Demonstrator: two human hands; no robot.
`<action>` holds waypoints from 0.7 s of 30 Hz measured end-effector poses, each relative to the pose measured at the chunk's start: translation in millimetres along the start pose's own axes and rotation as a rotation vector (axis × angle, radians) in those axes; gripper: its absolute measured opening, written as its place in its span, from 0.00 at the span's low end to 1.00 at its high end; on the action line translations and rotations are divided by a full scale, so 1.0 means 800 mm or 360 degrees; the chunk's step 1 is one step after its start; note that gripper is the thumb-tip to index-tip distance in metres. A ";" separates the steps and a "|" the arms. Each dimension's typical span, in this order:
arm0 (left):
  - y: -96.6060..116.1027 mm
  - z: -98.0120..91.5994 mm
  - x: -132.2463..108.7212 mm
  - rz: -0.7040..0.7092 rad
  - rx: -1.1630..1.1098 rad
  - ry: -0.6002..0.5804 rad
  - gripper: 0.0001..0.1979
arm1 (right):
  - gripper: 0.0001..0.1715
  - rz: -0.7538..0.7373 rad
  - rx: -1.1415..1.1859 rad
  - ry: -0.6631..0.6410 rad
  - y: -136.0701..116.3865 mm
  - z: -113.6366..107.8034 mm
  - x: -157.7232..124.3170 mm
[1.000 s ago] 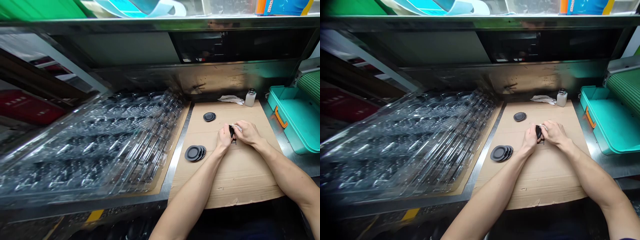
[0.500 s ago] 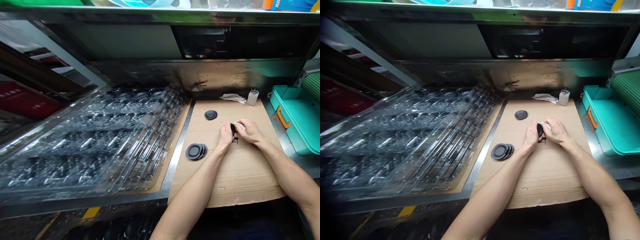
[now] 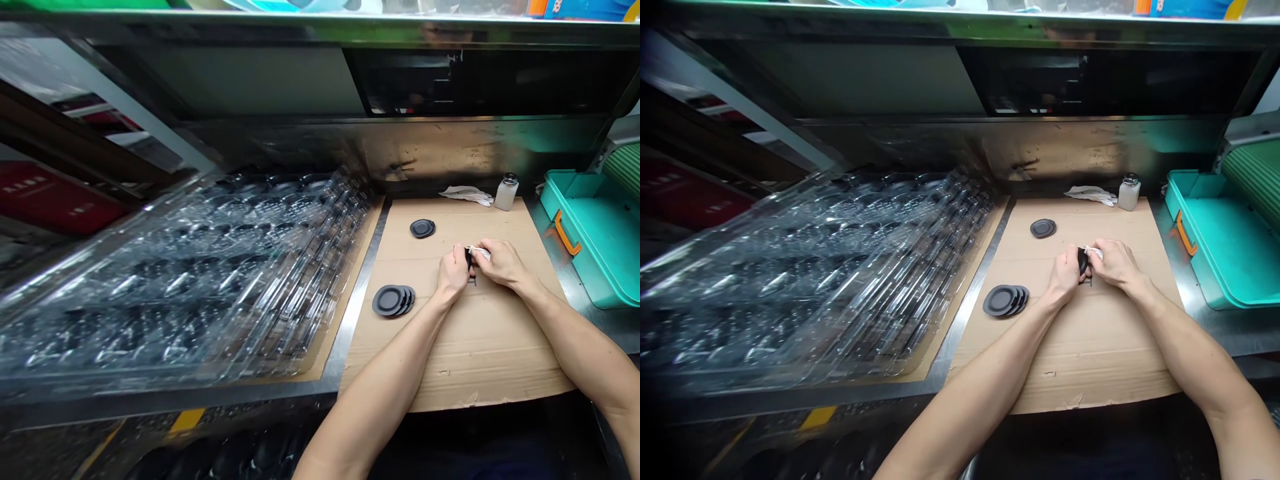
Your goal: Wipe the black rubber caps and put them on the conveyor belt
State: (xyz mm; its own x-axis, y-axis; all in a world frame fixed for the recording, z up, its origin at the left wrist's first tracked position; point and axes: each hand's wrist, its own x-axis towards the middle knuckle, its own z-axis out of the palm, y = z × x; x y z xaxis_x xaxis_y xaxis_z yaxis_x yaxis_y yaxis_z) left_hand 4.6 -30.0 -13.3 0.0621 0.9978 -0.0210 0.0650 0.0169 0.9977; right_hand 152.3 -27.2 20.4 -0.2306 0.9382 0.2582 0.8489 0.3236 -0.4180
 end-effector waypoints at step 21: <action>-0.006 0.003 0.002 0.0021 0.0084 0.0042 0.33 | 0.08 -0.0170 -0.0037 0.0003 0.004 0.000 0.002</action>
State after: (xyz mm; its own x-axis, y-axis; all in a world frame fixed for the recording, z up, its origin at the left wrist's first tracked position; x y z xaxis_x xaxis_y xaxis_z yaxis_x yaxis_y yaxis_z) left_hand 6.8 -28.4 -18.0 0.0371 0.9993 -0.0055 0.1167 0.0011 0.9932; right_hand 154.7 -24.6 19.2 -0.3193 0.8983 0.3018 0.8304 0.4187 -0.3676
